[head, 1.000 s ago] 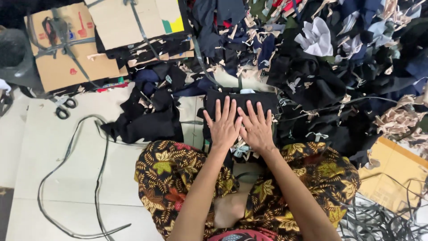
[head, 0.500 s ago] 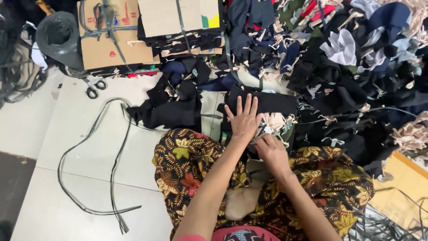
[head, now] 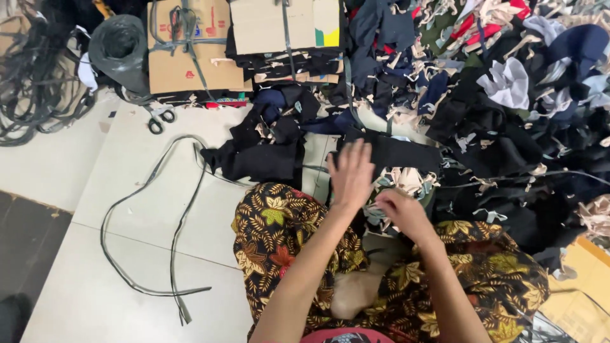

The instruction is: Sorting through fabric scraps and wrapping a piece around a cardboard template

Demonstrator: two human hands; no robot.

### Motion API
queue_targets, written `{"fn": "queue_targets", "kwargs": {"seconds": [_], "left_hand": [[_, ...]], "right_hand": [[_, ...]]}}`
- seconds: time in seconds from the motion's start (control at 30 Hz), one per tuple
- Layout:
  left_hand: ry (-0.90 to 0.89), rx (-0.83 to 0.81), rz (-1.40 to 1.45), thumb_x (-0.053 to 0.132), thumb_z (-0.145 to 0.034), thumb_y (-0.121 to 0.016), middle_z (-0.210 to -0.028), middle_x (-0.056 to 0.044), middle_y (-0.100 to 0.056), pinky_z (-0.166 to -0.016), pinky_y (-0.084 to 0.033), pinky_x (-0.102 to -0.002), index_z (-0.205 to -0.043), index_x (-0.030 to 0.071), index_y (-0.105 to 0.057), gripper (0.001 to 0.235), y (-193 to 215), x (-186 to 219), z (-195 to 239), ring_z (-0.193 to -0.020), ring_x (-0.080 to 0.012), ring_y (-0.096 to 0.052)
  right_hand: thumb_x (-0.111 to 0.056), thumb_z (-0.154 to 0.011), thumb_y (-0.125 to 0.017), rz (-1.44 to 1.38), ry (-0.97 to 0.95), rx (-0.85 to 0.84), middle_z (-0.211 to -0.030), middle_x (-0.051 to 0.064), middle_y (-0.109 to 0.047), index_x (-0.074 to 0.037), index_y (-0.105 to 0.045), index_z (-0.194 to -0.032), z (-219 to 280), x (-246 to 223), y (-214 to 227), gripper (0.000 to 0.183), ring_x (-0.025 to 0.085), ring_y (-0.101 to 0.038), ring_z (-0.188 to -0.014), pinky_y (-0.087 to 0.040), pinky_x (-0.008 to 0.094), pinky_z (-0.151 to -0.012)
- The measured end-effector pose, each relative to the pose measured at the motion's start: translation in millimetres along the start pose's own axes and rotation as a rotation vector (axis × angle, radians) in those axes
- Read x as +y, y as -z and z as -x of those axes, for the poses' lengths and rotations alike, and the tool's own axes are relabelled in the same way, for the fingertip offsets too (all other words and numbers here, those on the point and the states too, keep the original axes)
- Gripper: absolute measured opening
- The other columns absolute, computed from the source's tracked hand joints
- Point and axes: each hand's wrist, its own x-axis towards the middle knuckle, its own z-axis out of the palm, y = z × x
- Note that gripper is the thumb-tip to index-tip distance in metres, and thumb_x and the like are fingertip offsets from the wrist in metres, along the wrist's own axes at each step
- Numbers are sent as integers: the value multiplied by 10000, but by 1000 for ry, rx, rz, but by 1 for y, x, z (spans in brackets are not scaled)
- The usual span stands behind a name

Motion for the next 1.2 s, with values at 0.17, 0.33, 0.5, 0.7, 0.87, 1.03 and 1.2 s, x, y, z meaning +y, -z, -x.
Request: {"fn": "queue_targets", "kwargs": {"seconds": [0.17, 0.33, 0.5, 0.7, 0.87, 1.03, 1.2], "left_hand": [[266, 262, -228, 196, -1014, -473, -1200, -104, -572, -898, -439, -567, -1209, 167, -619, 245, 2, -101, -1, -1114, -349, -555], [411, 535, -510, 218, -988, -463, -1136, -11, -580, -919, -434, -529, -1061, 221, -609, 163, 3, -202, -10, -1211, -257, -541], [391, 32, -200, 294, -846, -793, -1029, 23, -601, -1104, -234, -717, -917, 230, -538, 272, 56, -208, -14, -1158, -258, -596], [65, 75, 59, 386, -967, -646, -865, 42, -701, -1120, -309, -660, -965, 281, -601, 115, 132, -160, 5, -965, -246, -707], [-171, 109, 254, 313, -1015, -589, -826, 7, -686, -938, -477, -482, -982, 240, -610, 82, 147, -138, -3, -882, -264, -708], [-152, -4, 491, 242, -1057, -527, -796, -85, -643, -762, -518, -443, -1046, 200, -608, 92, 161, -108, 0, -801, -348, -678], [-59, -139, 660, 220, -975, -687, -929, -123, -743, -810, -544, -475, -1135, 142, -618, 191, 163, -117, -3, -896, -327, -715]], "right_hand": [[-145, -927, -716, -199, -10, 65, -913, 73, -740, -175, -745, -1029, -31, -47, -1, 110, 294, -747, -882, -593, 370, -735], [-158, -925, -726, -264, 76, 58, -951, 53, -756, -192, -754, -1040, -81, -68, -49, 124, 291, -740, -907, -596, 373, -784], [-201, -920, -736, -372, 3, 6, -923, 27, -743, -226, -755, -1057, -105, -88, -76, 140, 217, -760, -840, -600, 368, -788], [-248, -913, -788, -533, 31, 130, -1126, 115, -689, -172, -685, -1270, -122, -110, -73, 380, 285, -693, -1102, -577, 424, -937], [-229, -900, -810, -698, -59, 121, -1105, 86, -716, -142, -700, -1191, -124, -115, -46, 323, 235, -680, -1114, -545, 401, -1005], [-278, -948, -742, -862, -117, 18, -1231, 89, -666, -129, -556, -1422, -128, -108, -32, 531, 193, -636, -1157, -529, 411, -1032], [-159, -966, -732, -856, -91, 214, -1001, 39, -682, -115, -720, -1112, -125, -88, -4, 152, 113, -617, -967, -527, 317, -916]]}}
